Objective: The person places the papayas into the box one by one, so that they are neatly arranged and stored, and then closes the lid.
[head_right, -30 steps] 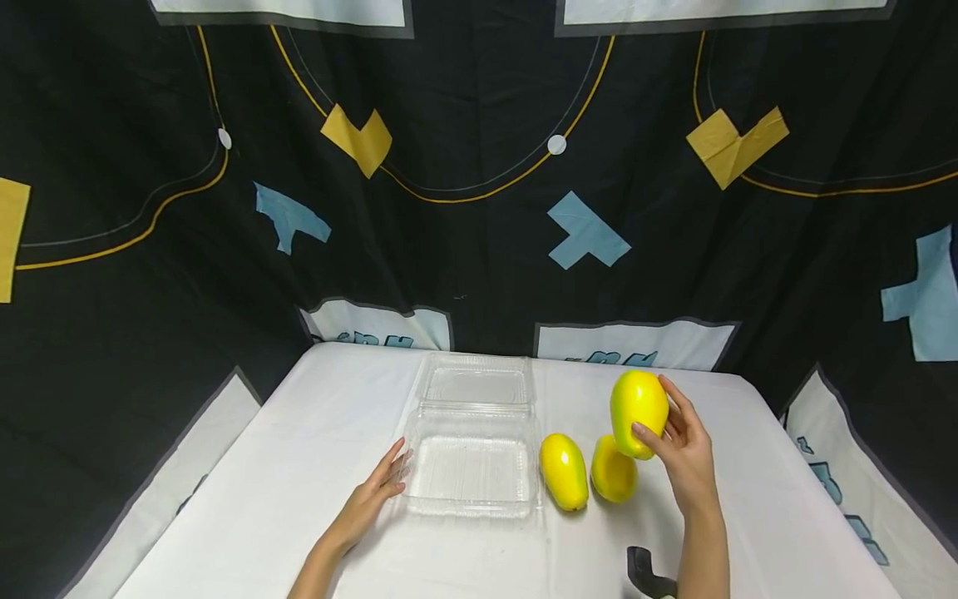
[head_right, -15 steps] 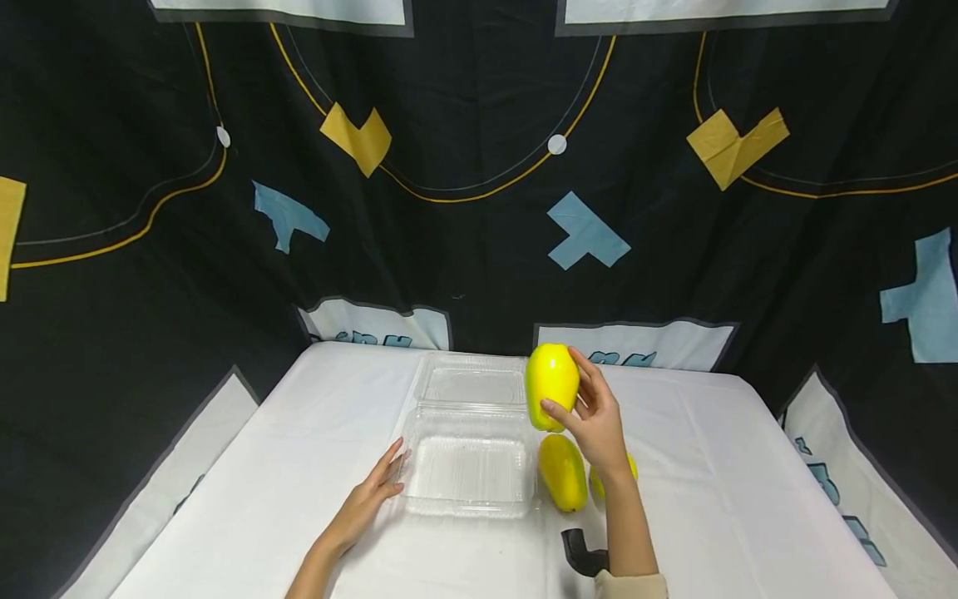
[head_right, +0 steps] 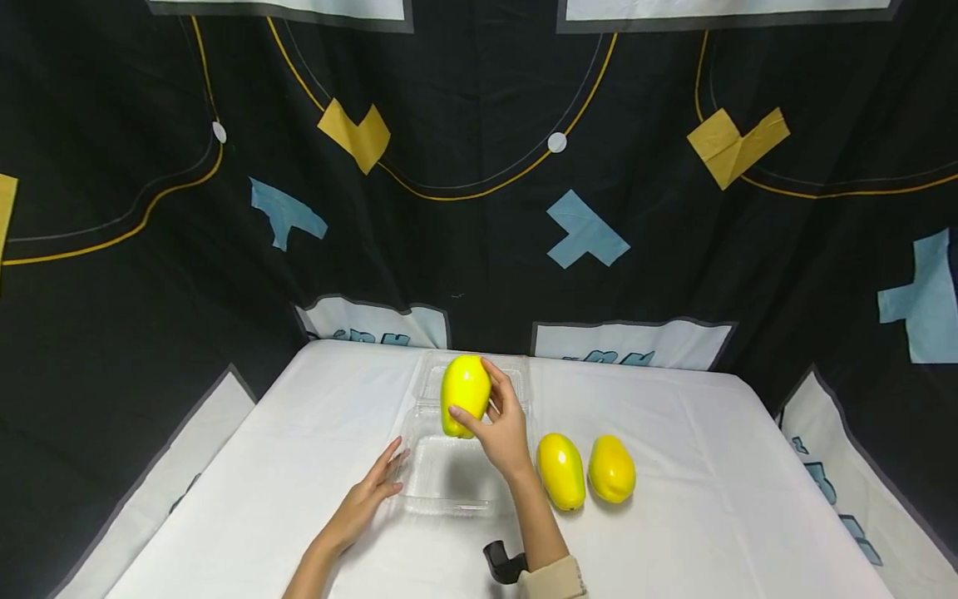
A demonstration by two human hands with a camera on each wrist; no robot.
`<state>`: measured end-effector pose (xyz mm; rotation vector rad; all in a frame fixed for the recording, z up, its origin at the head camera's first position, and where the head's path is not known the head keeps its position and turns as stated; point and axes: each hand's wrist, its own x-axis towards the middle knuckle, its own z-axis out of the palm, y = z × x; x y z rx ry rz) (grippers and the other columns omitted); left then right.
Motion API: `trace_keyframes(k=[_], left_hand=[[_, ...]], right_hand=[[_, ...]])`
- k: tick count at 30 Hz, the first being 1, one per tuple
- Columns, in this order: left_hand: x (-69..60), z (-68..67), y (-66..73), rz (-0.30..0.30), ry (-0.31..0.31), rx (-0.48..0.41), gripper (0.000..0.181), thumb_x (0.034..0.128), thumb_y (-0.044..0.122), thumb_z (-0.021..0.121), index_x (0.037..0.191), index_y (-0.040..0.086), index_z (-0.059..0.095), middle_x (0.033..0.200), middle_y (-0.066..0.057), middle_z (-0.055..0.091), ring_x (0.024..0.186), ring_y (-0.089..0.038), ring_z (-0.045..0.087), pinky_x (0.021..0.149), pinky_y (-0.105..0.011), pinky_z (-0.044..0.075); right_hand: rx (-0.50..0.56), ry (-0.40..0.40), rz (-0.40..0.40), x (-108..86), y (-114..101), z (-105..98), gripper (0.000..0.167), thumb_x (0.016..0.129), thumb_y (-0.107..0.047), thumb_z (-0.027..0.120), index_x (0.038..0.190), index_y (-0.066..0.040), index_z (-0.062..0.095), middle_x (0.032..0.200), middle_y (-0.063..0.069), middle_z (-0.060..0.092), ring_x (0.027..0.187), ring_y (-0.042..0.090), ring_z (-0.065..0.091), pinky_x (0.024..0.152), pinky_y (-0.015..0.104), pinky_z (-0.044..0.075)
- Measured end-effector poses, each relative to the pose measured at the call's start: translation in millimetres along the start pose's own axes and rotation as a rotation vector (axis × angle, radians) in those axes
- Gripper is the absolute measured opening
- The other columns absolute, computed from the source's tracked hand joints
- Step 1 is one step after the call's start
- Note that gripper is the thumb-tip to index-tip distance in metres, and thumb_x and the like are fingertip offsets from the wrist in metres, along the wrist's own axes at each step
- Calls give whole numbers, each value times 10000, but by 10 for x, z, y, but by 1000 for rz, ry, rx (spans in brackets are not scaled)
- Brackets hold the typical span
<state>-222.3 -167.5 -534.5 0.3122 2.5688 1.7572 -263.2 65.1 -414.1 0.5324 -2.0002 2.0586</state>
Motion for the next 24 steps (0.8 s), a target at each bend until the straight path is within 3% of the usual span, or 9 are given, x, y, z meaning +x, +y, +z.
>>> trace_keyframes(k=[4, 16, 24], left_hand=[[8, -1, 16, -3, 12, 1, 602, 944, 290, 474, 1478, 290, 195, 1447, -128, 343, 1327, -359, 277, 1014, -620, 219], [4, -11, -43, 19, -6, 1, 596, 951, 299, 465, 1477, 301, 187, 1454, -133, 331, 1326, -380, 265, 993, -642, 233], [15, -5, -43, 18, -14, 0, 594, 950, 301, 459, 1476, 307, 184, 1455, -109, 336, 1330, -376, 258, 988, -667, 201]], right_hand=[[-6, -47, -4, -38, 23, 215, 692, 774, -12, 718, 1374, -19, 375, 1356, 192, 428, 1247, 339, 417, 1022, 465, 332], [-127, -184, 99, -119, 381, 402, 714, 777, -97, 734, 1366, 9, 345, 1325, 266, 402, 1220, 474, 375, 974, 585, 333], [-244, -207, 173, -108, 817, 429, 746, 753, -217, 768, 1368, -83, 367, 1319, 258, 411, 1167, 482, 429, 900, 601, 400]])
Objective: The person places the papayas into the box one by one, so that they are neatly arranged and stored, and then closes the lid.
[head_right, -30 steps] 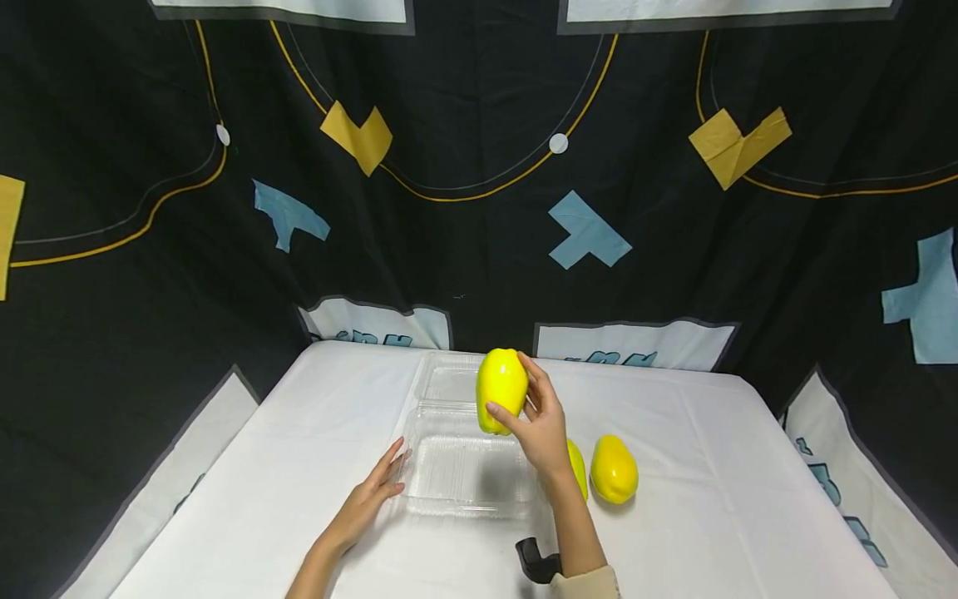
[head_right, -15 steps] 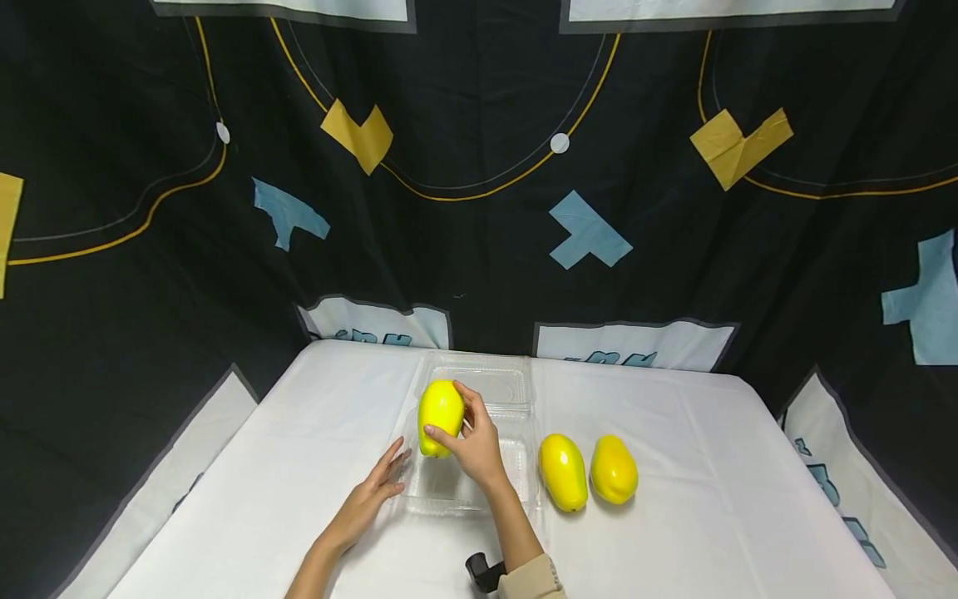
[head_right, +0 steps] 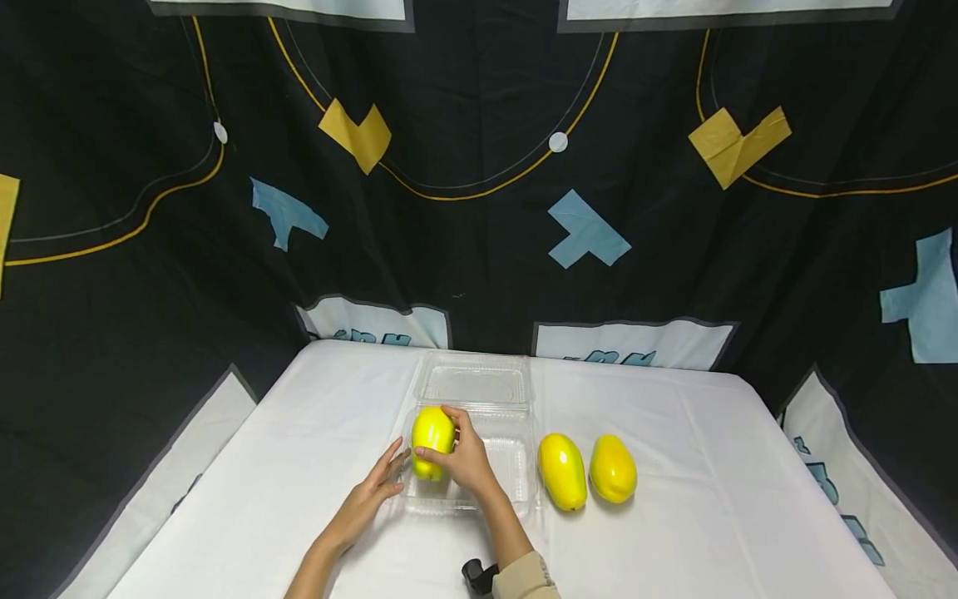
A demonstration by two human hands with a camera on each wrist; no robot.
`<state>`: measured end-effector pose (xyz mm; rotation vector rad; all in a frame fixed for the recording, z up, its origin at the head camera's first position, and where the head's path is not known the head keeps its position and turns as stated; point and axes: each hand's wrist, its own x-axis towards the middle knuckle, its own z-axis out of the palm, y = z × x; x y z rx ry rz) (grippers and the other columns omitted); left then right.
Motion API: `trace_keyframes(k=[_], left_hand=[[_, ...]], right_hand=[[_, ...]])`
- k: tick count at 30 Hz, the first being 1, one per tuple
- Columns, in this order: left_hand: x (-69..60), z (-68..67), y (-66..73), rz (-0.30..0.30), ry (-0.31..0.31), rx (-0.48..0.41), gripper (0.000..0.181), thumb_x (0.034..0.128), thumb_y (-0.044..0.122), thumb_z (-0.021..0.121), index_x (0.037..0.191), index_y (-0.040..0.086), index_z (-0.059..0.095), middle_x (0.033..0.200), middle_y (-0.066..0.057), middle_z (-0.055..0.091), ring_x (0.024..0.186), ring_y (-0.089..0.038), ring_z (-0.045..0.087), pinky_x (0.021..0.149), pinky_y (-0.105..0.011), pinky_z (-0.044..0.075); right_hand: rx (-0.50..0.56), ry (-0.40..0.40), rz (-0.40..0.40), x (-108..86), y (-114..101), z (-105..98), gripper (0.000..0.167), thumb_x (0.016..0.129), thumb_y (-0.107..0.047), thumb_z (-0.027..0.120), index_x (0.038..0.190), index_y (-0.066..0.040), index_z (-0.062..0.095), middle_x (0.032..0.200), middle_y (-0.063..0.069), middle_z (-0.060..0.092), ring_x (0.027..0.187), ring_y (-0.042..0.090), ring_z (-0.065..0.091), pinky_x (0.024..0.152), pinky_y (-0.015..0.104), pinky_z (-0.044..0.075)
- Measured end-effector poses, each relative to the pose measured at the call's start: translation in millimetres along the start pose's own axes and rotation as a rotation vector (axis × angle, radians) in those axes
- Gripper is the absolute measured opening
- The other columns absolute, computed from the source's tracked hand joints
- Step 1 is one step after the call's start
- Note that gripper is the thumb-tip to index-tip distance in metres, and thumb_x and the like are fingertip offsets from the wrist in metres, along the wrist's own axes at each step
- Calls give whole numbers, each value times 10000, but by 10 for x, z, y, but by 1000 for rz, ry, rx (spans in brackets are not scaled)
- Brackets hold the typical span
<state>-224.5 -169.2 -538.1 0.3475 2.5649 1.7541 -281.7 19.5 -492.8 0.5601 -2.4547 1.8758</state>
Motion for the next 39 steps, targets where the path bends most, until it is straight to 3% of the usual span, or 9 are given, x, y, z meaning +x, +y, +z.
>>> trace_keyframes(k=[9, 14, 22, 32, 35, 37, 39], left_hand=[[15, 3, 6, -6, 16, 8, 628, 926, 187, 458, 1487, 194, 175, 1442, -157, 342, 1319, -429, 241, 950, -709, 203], [0, -6, 15, 2, -7, -8, 645, 922, 207, 472, 1487, 258, 164, 1456, -114, 331, 1333, -399, 232, 964, -698, 196], [-17, -15, 44, 24, -20, -24, 651, 914, 217, 475, 1485, 269, 169, 1462, -107, 320, 1345, -390, 197, 963, -708, 161], [-9, -27, 13, 10, -37, -16, 651, 925, 213, 458, 1489, 278, 139, 1467, -106, 307, 1342, -392, 206, 961, -709, 173], [0, -24, -2, 8, -48, -19, 645, 932, 217, 445, 1490, 277, 127, 1472, -114, 292, 1315, -416, 261, 958, -709, 181], [-5, -21, 11, 15, -44, -21, 641, 930, 225, 441, 1491, 269, 133, 1469, -127, 292, 1293, -436, 293, 947, -717, 191], [-37, -29, 117, 10, -45, -31, 638, 930, 210, 441, 1492, 233, 141, 1466, -146, 291, 1287, -450, 295, 946, -719, 189]], right_hand=[[-58, -42, 39, 23, 59, 42, 761, 743, -309, 768, 1354, -93, 369, 1260, 226, 484, 1117, 418, 494, 834, 523, 475], [-77, -59, 58, 27, 69, 50, 766, 748, -315, 763, 1350, -88, 347, 1222, 219, 513, 1066, 371, 538, 820, 485, 488], [-133, -79, 96, 12, 110, 59, 792, 742, -321, 767, 1348, -84, 316, 1223, 241, 519, 1085, 384, 533, 887, 532, 441], [-190, -91, 60, 6, 120, 76, 828, 725, -316, 783, 1351, -68, 300, 1175, 234, 548, 1034, 369, 561, 849, 504, 471], [-201, -95, 62, 1, 116, 69, 843, 728, -330, 777, 1363, -64, 289, 1170, 229, 550, 1027, 369, 563, 844, 515, 469], [-203, -100, 70, -4, 113, 63, 855, 734, -342, 770, 1377, -67, 280, 1185, 228, 542, 1040, 373, 555, 853, 526, 461], [-209, -102, 72, -8, 109, 56, 862, 737, -350, 765, 1388, -67, 275, 1204, 233, 532, 1057, 384, 546, 861, 541, 452]])
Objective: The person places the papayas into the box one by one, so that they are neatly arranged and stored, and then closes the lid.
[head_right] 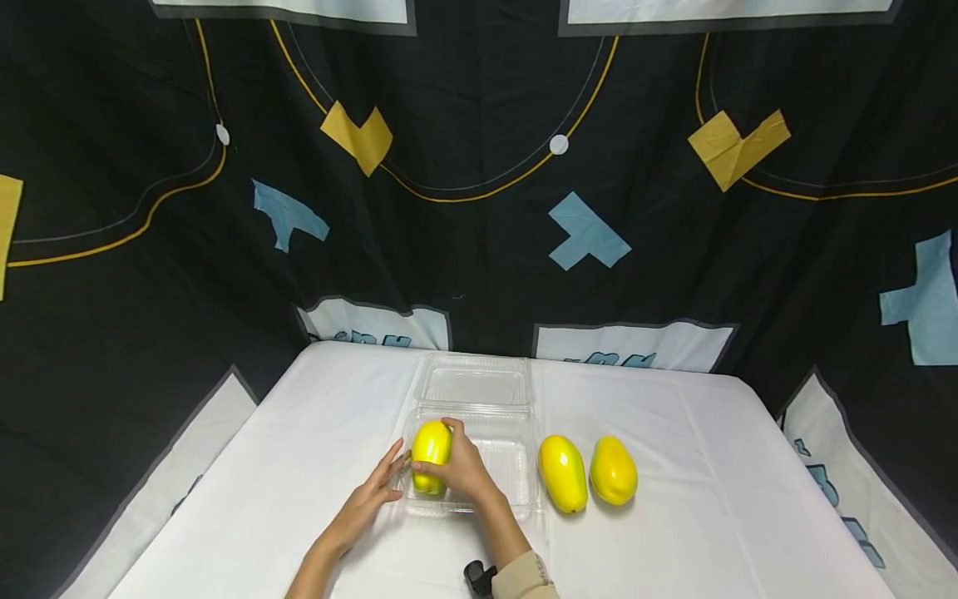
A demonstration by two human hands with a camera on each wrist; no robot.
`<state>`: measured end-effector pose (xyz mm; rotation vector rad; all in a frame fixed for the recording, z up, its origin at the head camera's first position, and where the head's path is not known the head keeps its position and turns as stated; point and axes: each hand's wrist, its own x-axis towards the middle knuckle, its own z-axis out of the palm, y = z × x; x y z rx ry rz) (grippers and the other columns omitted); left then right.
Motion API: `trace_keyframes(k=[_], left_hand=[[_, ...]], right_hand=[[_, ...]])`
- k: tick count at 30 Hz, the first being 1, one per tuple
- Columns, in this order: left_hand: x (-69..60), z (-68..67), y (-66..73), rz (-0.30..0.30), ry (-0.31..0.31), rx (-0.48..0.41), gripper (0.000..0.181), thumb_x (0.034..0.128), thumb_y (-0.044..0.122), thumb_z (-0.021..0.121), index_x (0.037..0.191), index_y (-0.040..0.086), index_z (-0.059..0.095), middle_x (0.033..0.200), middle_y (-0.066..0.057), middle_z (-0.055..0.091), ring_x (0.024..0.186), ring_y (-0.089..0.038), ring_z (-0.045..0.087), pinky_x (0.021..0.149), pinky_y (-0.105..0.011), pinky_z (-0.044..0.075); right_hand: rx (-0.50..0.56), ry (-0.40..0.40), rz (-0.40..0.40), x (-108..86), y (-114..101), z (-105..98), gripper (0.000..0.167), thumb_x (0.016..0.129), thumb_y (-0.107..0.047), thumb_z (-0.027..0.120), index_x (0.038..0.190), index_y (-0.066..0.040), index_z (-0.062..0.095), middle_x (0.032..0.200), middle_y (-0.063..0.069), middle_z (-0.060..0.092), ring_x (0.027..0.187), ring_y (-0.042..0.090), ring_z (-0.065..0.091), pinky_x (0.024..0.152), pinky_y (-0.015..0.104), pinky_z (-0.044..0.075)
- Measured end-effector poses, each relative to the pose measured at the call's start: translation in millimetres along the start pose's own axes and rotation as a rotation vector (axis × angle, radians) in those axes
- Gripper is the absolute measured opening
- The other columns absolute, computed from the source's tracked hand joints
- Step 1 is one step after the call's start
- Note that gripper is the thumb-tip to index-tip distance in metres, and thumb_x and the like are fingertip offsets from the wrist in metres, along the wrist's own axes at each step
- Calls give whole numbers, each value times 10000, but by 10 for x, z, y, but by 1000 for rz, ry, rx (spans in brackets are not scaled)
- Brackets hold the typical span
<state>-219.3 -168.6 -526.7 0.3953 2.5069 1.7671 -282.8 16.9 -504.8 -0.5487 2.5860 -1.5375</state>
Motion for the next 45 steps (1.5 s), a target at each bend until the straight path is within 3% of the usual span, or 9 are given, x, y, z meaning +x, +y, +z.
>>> trace_keyframes(k=[5, 8, 33, 45], left_hand=[[-14, 3, 35, -6, 4, -11, 647, 917, 188, 458, 1490, 213, 158, 1462, -151, 299, 1320, -438, 223, 950, -722, 165], [17, 5, -91, -3, 5, -5, 649, 913, 228, 469, 1485, 268, 165, 1467, -120, 305, 1329, -421, 220, 949, -722, 166], [38, 15, -119, -3, 4, 21, 645, 919, 243, 458, 1488, 265, 156, 1468, -111, 304, 1345, -409, 175, 950, -727, 129], [37, 19, -114, -4, 17, 31, 649, 911, 256, 472, 1486, 265, 170, 1458, -104, 326, 1341, -410, 187, 955, -724, 118]], right_hand=[[-10, 1, 13, -7, 3, 3, 872, 736, -361, 763, 1401, -84, 272, 1238, 237, 513, 1090, 397, 526, 878, 558, 436], [-13, 1, 15, -8, 5, 6, 878, 735, -360, 764, 1404, -80, 270, 1239, 236, 513, 1091, 396, 525, 880, 556, 437], [-6, -14, 36, 4, 27, -27, 908, 726, -387, 767, 1413, -63, 270, 1314, 268, 444, 1116, 400, 513, 878, 534, 451], [-67, -3, -8, 6, -3, -36, 1004, 669, -383, 809, 1405, 5, 248, 1210, 254, 514, 1078, 391, 530, 875, 536, 449]])
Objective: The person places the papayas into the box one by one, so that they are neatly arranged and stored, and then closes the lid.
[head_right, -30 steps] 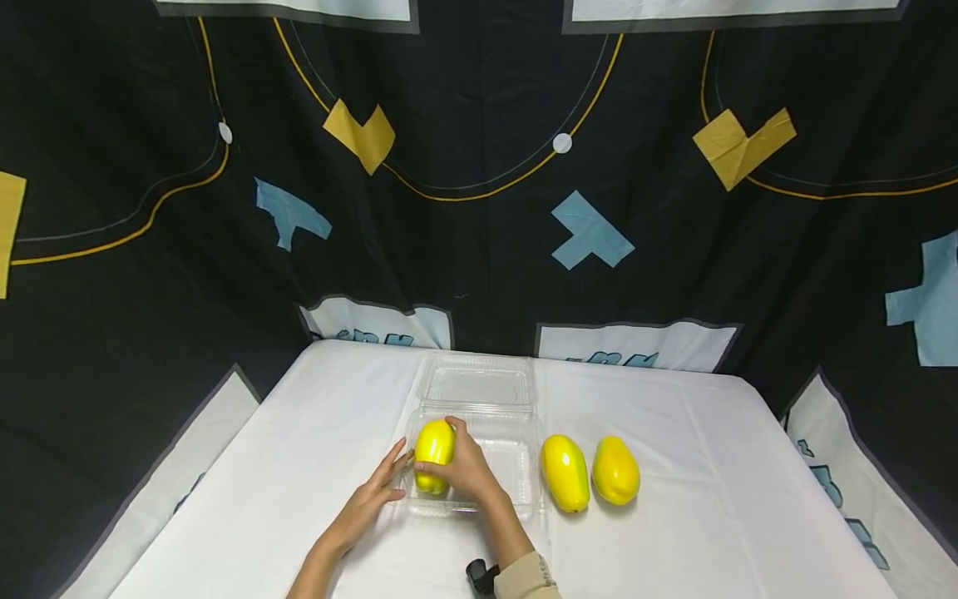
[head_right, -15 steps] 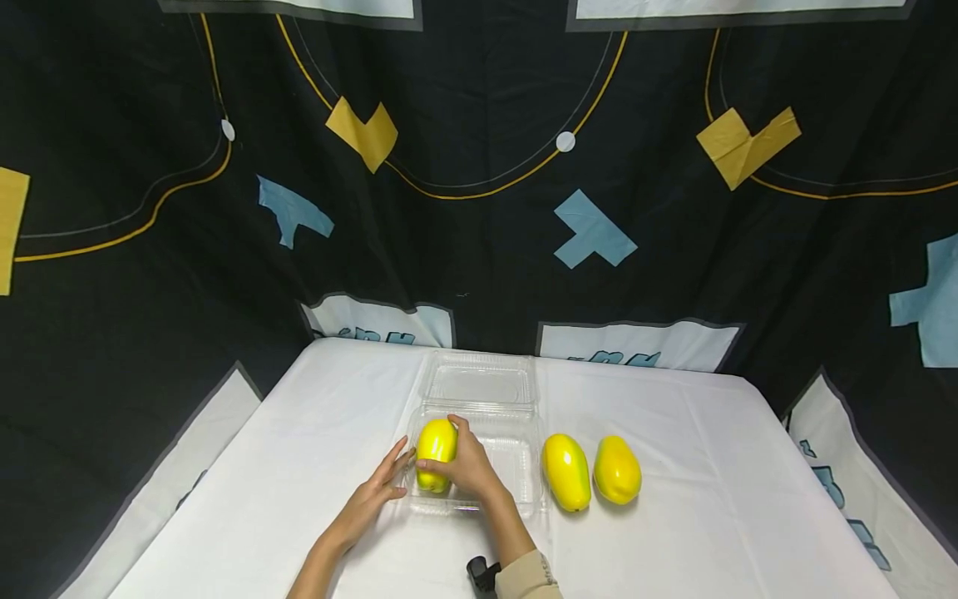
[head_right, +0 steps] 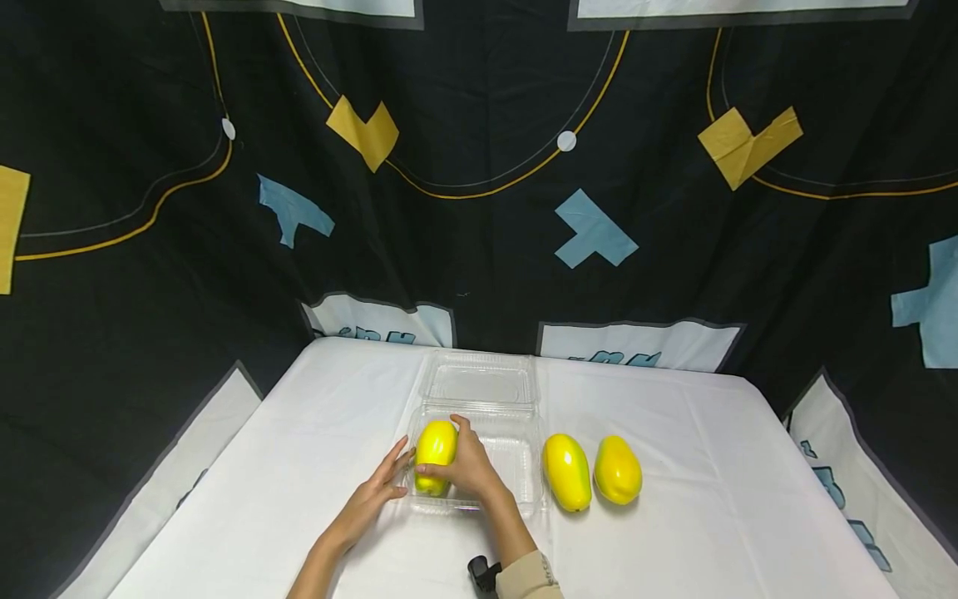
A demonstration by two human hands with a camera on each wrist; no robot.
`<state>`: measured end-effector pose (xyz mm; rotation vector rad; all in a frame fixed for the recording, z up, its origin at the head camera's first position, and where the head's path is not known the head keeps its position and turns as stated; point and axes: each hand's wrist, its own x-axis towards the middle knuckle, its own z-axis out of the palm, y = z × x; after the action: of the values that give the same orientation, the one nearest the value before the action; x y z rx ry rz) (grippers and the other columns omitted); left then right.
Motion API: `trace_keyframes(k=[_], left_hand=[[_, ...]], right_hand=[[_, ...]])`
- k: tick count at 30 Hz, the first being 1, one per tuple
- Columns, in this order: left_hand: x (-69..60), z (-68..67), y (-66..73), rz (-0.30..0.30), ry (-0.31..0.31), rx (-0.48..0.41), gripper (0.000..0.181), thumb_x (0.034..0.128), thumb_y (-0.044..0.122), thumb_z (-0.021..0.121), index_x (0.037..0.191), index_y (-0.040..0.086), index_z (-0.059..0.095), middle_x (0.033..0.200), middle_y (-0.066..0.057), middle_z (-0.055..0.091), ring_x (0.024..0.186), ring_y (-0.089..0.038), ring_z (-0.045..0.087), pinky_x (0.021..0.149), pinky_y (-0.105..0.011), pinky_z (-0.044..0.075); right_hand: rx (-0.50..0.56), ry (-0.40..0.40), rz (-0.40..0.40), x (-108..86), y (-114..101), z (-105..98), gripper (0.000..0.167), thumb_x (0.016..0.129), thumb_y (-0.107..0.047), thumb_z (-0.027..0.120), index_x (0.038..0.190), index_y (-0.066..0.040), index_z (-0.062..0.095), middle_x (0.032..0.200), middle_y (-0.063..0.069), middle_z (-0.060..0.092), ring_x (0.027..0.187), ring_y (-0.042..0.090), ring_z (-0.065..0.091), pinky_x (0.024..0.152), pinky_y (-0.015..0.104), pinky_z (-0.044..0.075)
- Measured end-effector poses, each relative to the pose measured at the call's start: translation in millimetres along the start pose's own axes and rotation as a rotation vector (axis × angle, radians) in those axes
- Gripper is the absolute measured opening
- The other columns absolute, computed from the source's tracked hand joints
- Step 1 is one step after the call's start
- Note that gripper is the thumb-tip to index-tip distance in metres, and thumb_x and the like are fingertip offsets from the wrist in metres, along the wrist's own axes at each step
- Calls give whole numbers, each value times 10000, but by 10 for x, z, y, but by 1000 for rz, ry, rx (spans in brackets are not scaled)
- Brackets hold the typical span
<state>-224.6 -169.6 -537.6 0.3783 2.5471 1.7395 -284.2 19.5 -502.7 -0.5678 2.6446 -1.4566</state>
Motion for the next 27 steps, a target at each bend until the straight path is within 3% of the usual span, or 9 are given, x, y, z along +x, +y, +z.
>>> trace_keyframes(k=[16, 27], left_hand=[[-23, -30, -9, -13, -3, -18, 646, 917, 251, 469, 1482, 311, 161, 1464, -78, 324, 1346, -394, 196, 964, -714, 151], [-12, -32, -9, -3, -16, -37, 649, 923, 240, 473, 1484, 309, 153, 1466, -76, 321, 1352, -382, 189, 979, -703, 139]], right_hand=[[15, -33, -8, -1, 7, -4, 976, 692, -399, 790, 1419, -24, 258, 1311, 260, 441, 1149, 413, 474, 907, 574, 408], [29, -23, -7, -68, 39, -194, 903, 705, -352, 792, 1401, -39, 310, 1315, 283, 423, 1166, 440, 446, 892, 583, 412]])
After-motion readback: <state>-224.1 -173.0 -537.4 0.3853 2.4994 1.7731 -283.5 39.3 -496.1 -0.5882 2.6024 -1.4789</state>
